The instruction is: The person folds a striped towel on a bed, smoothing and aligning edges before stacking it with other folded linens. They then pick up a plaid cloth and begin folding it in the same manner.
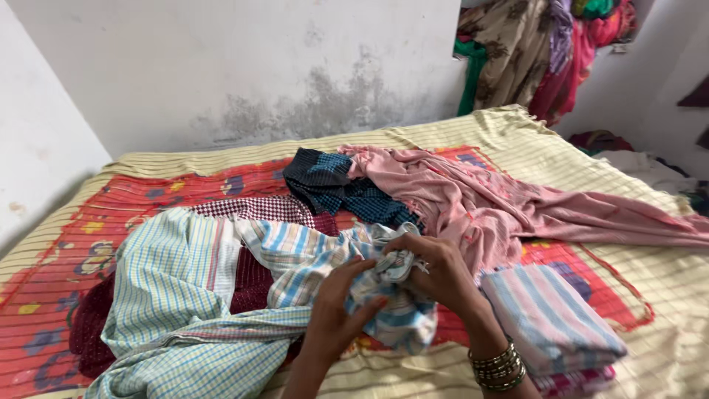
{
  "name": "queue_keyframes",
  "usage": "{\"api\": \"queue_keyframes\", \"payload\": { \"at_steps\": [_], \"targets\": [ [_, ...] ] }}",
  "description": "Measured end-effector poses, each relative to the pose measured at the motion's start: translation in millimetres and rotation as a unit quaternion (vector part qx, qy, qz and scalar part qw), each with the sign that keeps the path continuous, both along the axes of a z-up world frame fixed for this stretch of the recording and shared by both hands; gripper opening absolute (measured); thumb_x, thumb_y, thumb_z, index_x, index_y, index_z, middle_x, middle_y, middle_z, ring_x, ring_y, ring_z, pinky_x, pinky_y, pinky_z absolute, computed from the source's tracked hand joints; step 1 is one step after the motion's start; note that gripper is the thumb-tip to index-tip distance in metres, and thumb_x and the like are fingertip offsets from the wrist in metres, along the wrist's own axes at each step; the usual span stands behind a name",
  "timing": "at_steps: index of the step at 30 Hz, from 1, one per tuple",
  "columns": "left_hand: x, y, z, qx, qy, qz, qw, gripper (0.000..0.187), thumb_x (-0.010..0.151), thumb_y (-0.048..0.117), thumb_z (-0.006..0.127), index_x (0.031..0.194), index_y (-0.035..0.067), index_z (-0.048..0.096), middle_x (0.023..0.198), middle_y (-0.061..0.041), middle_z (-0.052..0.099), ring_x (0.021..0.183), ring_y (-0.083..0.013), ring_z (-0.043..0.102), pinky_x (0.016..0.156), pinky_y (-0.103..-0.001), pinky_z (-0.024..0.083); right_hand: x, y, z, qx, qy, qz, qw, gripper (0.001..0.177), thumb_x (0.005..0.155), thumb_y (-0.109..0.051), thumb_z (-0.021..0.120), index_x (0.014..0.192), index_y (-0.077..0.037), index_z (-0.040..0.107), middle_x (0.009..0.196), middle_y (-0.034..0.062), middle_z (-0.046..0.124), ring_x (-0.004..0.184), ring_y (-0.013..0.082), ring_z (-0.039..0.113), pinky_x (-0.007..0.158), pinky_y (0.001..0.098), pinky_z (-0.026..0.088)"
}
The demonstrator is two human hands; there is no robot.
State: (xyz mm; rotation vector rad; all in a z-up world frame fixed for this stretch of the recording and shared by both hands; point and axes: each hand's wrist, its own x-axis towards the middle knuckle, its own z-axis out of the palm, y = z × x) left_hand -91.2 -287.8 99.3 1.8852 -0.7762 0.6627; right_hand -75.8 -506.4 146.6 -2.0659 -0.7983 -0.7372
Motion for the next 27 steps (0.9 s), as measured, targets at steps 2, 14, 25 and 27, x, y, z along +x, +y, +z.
{"api": "queue_keyframes", "payload": {
  "at_steps": [2, 14, 25, 27],
  "targets": [
    [-5, -8, 1, -0.053, 0.017, -0.066, 0.996, 0.057, 0.083, 0.023, 0.080, 0.131, 0.000, 0.059, 0.128, -0.018, 0.065, 0.122, -0.0321, 0.061, 0.101, -0.041, 0.047, -19, 5, 7, 0.028, 0.045, 0.033, 0.998, 0.035, 0.073, 0.006, 0.071, 0.105, -0.009, 0.073, 0.092, 0.0041, 0.080, 0.088, 0.0129, 0.080, 0.077, 0.0293, 0.060],
    [35, 31, -25, 0.126, 0.001, 0.019, 0.992, 0.024, 0.078, 0.033, 0.079, 0.084, 0.010, 0.074, 0.069, -0.008, 0.059, 0.072, -0.0215, 0.055, 0.073, -0.039, 0.043, -21, -9, -25, 0.123, 0.009, -0.107, 0.987, 0.040, 0.072, 0.009, 0.067, 0.109, -0.006, 0.072, 0.101, 0.0051, 0.077, 0.099, 0.0133, 0.073, 0.087, 0.0272, 0.056],
    [63, 124, -21, 0.179, -0.019, 0.376, 0.909, 0.022, 0.073, 0.024, 0.083, 0.068, 0.010, 0.066, 0.089, -0.005, 0.067, 0.090, -0.0238, 0.058, 0.088, -0.043, 0.047, 56, -66, -23, 0.359, -0.145, -0.169, 0.906, 0.015, 0.099, 0.004, 0.070, 0.113, -0.002, 0.070, 0.105, -0.0019, 0.070, 0.097, 0.0072, 0.064, 0.091, 0.0251, 0.055],
    [60, 130, -28, 0.100, -0.086, 0.359, 0.924, 0.015, 0.074, 0.016, 0.078, 0.075, 0.007, 0.065, 0.094, -0.007, 0.068, 0.093, -0.0263, 0.059, 0.087, -0.042, 0.048, 71, -61, -37, 0.321, -0.154, -0.200, 0.913, 0.018, 0.097, 0.005, 0.070, 0.113, -0.002, 0.068, 0.105, 0.0000, 0.070, 0.098, 0.0081, 0.064, 0.091, 0.0249, 0.053]
  ]
}}
